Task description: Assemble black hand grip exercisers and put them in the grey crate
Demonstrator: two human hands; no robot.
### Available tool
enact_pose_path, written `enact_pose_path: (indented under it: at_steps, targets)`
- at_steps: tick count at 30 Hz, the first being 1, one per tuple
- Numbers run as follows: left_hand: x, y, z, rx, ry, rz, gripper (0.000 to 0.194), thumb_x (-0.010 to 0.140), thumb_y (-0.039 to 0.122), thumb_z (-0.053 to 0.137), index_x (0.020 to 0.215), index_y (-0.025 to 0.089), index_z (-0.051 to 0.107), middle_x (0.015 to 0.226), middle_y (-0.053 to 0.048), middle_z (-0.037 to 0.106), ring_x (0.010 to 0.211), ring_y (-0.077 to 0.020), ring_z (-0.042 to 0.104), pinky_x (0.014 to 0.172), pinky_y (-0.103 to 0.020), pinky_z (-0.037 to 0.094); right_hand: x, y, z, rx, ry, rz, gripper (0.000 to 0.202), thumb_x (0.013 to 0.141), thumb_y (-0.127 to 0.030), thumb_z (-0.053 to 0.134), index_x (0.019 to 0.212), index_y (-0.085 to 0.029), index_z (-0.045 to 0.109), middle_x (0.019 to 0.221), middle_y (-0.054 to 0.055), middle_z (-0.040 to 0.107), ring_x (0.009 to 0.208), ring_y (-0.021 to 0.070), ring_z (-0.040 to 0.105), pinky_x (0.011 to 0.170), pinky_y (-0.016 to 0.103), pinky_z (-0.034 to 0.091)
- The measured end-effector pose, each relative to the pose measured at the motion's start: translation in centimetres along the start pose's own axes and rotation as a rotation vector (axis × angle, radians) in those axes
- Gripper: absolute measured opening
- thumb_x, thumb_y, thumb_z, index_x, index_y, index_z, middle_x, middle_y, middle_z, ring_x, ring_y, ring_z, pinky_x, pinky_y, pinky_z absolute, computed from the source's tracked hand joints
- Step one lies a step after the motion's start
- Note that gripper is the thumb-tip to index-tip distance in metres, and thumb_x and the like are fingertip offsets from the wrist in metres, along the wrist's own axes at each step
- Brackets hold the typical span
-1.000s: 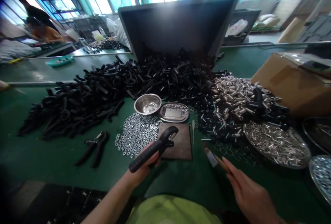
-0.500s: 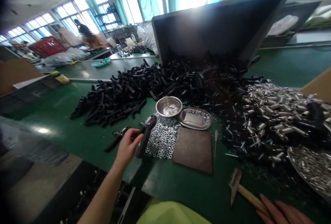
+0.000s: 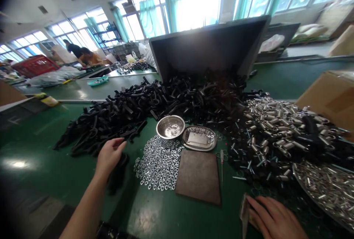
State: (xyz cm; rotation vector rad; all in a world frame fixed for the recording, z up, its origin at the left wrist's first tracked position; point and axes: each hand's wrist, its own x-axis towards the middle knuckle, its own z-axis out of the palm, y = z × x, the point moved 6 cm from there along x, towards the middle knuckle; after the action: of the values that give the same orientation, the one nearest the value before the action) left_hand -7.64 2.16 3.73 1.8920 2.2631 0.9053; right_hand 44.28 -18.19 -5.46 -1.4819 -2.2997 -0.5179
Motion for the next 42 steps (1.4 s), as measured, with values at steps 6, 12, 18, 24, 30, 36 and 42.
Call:
enact_pose_path:
  at_steps: [6,12,18,24,30,36,42]
  targets:
    - [10.1,14.6,9.9,-0.010,-0.109,0.223,0.027,0.079,0.027,0.054,0.099,0.016,0.068,0.105,-0.010,0.061,0.098,-0.0208,0.058,0.088,-0.030,0.046,4.6,-0.7,-1.9,-0.009,0.058,-0.024,0.029,0.089,-0.032,0.043,0.103,-0.022,0.066,0.097,0.007,0.067,0.090,0.0208,0.060,0.083,0.034,0.043]
    - [15.5,19.7,16.3,0.121,-0.227,0.201,0.037,0.072,0.015,0.056,0.107,0.016,0.067,0.112,-0.016,0.060,0.109,-0.0306,0.054,0.088,-0.039,0.046,6.1,-0.5,-2.8,-0.002,0.052,0.003,0.026,0.087,-0.029,0.046,0.102,-0.022,0.065,0.094,0.007,0.067,0.086,0.0188,0.061,0.077,0.029,0.047]
    - [16.6,19.1,16.5,0.226,-0.320,0.092,0.035,0.067,0.021,0.063,0.102,0.020,0.069,0.108,-0.018,0.064,0.100,-0.0376,0.059,0.078,-0.047,0.049,7.3,0.3,-3.9,0.086,0.031,0.112,0.025,0.087,-0.019,0.044,0.098,-0.018,0.066,0.092,0.009,0.066,0.086,0.0184,0.061,0.076,0.029,0.050]
    - [14.4,18.4,10.8,-0.193,-0.183,0.050,0.043,0.074,0.037,0.057,0.116,0.025,0.058,0.094,-0.010,0.069,0.093,-0.0301,0.064,0.078,-0.046,0.051,10.4,3.1,-3.5,0.190,-0.021,0.294,0.025,0.091,-0.020,0.042,0.097,-0.018,0.066,0.091,0.008,0.065,0.085,0.0177,0.059,0.076,0.030,0.049]
    - [5.6,15.9,7.4,-1.130,-0.542,-0.074,0.033,0.063,0.025,0.064,0.095,0.018,0.063,0.102,-0.007,0.068,0.086,-0.0237,0.066,0.068,-0.034,0.057,14.0,7.5,-2.6,-0.090,-0.243,0.464,0.021,0.091,-0.025,0.045,0.094,-0.015,0.063,0.090,0.011,0.063,0.089,0.0236,0.055,0.076,0.034,0.043]
    - [-4.1,11.1,7.1,-1.307,-0.488,-0.414,0.032,0.054,0.015,0.076,0.080,0.019,0.057,0.073,0.002,0.065,0.067,-0.0144,0.066,0.058,-0.021,0.054,14.5,8.2,-0.7,-0.249,-0.491,0.563,0.019,0.090,-0.023,0.045,0.098,-0.012,0.058,0.084,0.013,0.065,0.076,0.0234,0.061,0.057,0.028,0.037]
    - [-11.3,8.2,8.6,-1.542,-0.314,-0.988,0.014,0.069,0.011,0.059,0.082,0.014,0.057,0.079,-0.005,0.066,0.068,-0.0126,0.065,0.058,-0.020,0.056,13.1,8.9,-0.7,-0.112,-0.281,0.635,0.026,0.091,-0.026,0.039,0.099,-0.012,0.060,0.095,0.015,0.065,0.090,0.0272,0.060,0.067,0.034,0.042]
